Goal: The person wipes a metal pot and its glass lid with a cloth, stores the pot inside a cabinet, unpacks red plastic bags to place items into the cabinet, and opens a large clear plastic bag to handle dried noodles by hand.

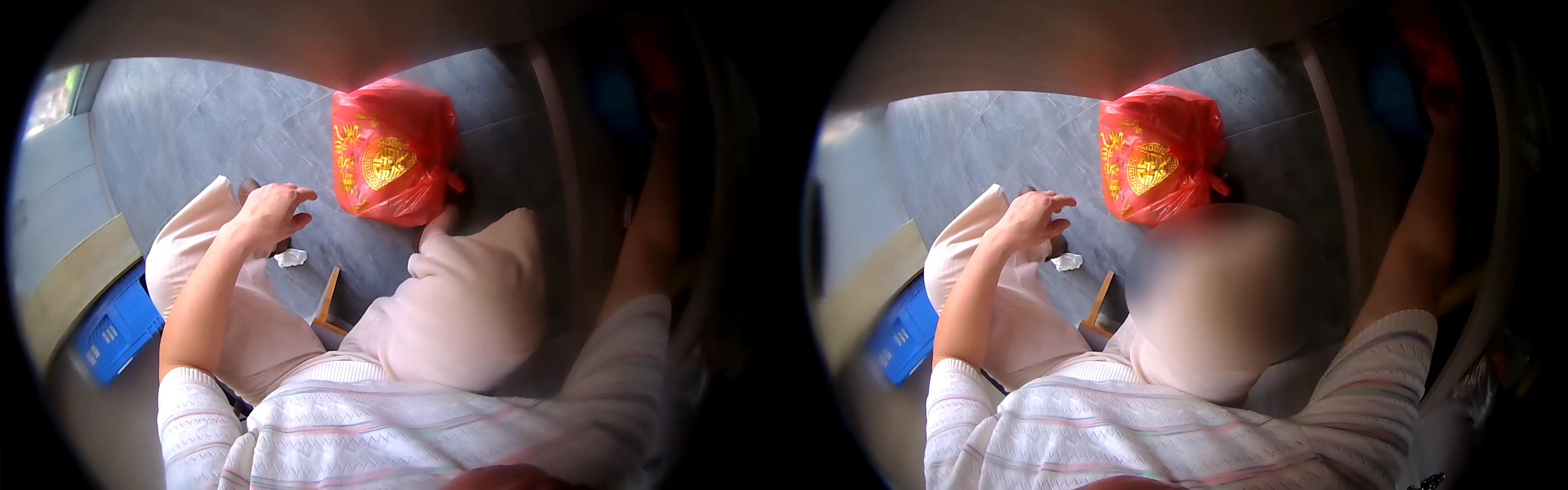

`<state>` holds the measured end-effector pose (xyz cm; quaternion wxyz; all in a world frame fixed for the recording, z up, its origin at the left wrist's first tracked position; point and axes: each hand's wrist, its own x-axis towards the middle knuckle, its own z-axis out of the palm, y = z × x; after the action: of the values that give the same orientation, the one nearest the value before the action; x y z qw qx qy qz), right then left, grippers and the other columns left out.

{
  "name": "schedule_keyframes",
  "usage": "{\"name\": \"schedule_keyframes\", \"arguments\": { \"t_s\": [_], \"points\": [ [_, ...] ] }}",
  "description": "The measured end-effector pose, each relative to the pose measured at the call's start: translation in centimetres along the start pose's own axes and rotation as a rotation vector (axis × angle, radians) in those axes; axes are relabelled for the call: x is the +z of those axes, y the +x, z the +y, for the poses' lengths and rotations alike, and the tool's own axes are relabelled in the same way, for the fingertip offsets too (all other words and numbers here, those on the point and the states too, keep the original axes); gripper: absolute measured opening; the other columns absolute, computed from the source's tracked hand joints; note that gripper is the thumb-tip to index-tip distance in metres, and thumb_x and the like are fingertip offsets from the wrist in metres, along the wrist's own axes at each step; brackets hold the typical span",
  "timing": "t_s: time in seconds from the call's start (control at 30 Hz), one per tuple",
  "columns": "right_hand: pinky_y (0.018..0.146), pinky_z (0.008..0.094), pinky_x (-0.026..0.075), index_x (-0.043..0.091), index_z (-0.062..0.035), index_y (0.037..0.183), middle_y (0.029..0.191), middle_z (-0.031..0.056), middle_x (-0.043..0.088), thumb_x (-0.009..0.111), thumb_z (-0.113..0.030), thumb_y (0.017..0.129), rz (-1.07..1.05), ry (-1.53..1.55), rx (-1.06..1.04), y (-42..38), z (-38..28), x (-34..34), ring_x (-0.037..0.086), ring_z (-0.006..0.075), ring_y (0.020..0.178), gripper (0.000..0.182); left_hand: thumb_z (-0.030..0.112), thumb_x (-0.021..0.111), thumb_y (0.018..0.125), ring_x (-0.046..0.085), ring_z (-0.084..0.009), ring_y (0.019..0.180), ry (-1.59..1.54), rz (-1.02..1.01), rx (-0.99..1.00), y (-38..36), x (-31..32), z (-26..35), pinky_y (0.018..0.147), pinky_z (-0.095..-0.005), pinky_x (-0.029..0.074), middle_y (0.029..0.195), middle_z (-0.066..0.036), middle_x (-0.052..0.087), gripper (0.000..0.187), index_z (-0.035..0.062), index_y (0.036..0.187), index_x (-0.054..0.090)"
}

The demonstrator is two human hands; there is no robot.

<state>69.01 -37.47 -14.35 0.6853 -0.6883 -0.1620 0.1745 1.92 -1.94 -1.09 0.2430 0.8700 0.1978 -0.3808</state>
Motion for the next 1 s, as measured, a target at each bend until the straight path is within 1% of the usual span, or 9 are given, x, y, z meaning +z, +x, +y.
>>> {"name": "schedule_keyframes", "arguments": {
  "t_s": [0.07,0.2,0.37,0.6,0.7,0.83,0.9,0.97,1.0],
  "points": [
    [0.086,0.0455,0.047,0.052,-0.0044,0.118,0.115,0.0149,0.057,0.052,-0.019,0.089,-0.286,-0.087,-0.251,-0.4,1.8,-2.7,0.056,0.0283,0.102,0.032,0.019,0.063,0.077,0.06,-0.028,0.088,0.014,0.009,0.015,0.3,-0.1,-0.1,0.079,-0.039,0.045,0.091,-0.012,0.063,0.035,0.0105,0.11,0.058],
    [0.084,0.0451,0.046,0.052,-0.005,0.117,0.113,0.0142,0.057,0.053,-0.02,0.089,0.061,-0.111,0.117,-11.8,-2.8,2.4,0.056,0.0278,0.1,0.032,0.019,0.062,0.077,0.06,-0.0285,0.088,-0.018,0.037,0.054,-0.9,-0.1,-1.0,0.079,-0.0386,0.046,0.091,-0.011,0.063,0.035,0.01,0.111,0.058],
    [0.082,0.0446,0.046,0.052,-0.0057,0.116,0.111,0.0133,0.057,0.053,-0.021,0.088,0.018,-0.178,0.471,-26.4,-2.4,9.0,0.056,0.0272,0.098,0.032,0.019,0.062,0.078,0.059,-0.03,0.088,-0.014,0.047,0.083,-1.4,0.5,-1.0,0.079,-0.0388,0.046,0.092,-0.012,0.063,0.037,0.0098,0.114,0.058],
    [0.079,0.0439,0.045,0.052,-0.0066,0.115,0.108,0.0121,0.057,0.054,-0.023,0.088,-0.431,-0.286,0.776,-39.2,0.3,20.7,0.056,0.0263,0.095,0.032,0.02,0.06,0.077,0.06,-0.0302,0.088,-0.019,0.088,0.013,-6.0,2.0,-2.2,0.077,-0.0393,0.048,0.086,-0.012,0.065,0.034,0.0112,0.111,0.061],
    [0.078,0.0436,0.045,0.052,-0.0071,0.114,0.107,0.0115,0.057,0.054,-0.023,0.087,-0.637,-0.347,0.766,-38.4,1.0,25.5,0.056,0.0259,0.094,0.032,0.022,0.06,0.077,0.058,-0.0293,0.098,-0.01,0.131,0.009,-6.3,1.2,-2.4,0.08,-0.0396,0.047,0.098,-0.011,0.064,0.036,0.0123,0.112,0.06],
    [0.076,0.0431,0.045,0.052,-0.0076,0.114,0.106,0.0108,0.057,0.054,-0.024,0.087,-0.884,-0.444,0.686,-35.0,0.3,32.3,0.056,0.0254,0.092,0.032,0.023,0.06,0.079,0.059,-0.0276,0.093,-0.193,0.775,0.006,-15.4,3.0,-5.7,0.08,-0.0387,0.048,0.097,-0.011,0.064,0.033,0.0112,0.11,0.061],
    [0.075,0.0429,0.044,0.052,-0.0079,0.113,0.105,0.0105,0.057,0.054,-0.025,0.086,-0.935,-0.498,0.633,-34.1,-0.6,34.6,0.056,0.0251,0.092,0.032,0.015,0.06,0.08,0.062,-0.0188,0.072,-0.275,1.214,-0.009,-20.6,5.1,-8.4,0.066,-0.0276,0.051,0.085,-0.008,0.064,0.021,0.008,0.1,0.065],
    [0.075,0.0427,0.044,0.052,-0.0082,0.113,0.104,0.0101,0.057,0.054,-0.025,0.086,-0.966,-0.516,0.625,-33.4,-0.7,36.9,0.056,0.0248,0.091,0.032,0.012,0.06,0.083,0.061,-0.0104,0.074,-0.357,1.338,-0.165,-26.9,7.3,-10.0,0.068,-0.0219,0.05,0.085,-0.005,0.065,0.021,0.0054,0.102,0.064],
    [0.074,0.0426,0.044,0.052,-0.0083,0.113,0.104,0.0099,0.057,0.055,-0.025,0.086,-0.976,-0.515,0.606,-32.4,-0.9,38.3,0.056,0.0247,0.09,0.032,0.01,0.059,0.082,0.057,-0.0197,0.091,-0.508,1.187,-0.309,-30.1,10.4,-12.5,0.074,-0.0308,0.051,0.106,-0.012,0.056,0.035,0.0091,0.116,0.055]
  ]
}}
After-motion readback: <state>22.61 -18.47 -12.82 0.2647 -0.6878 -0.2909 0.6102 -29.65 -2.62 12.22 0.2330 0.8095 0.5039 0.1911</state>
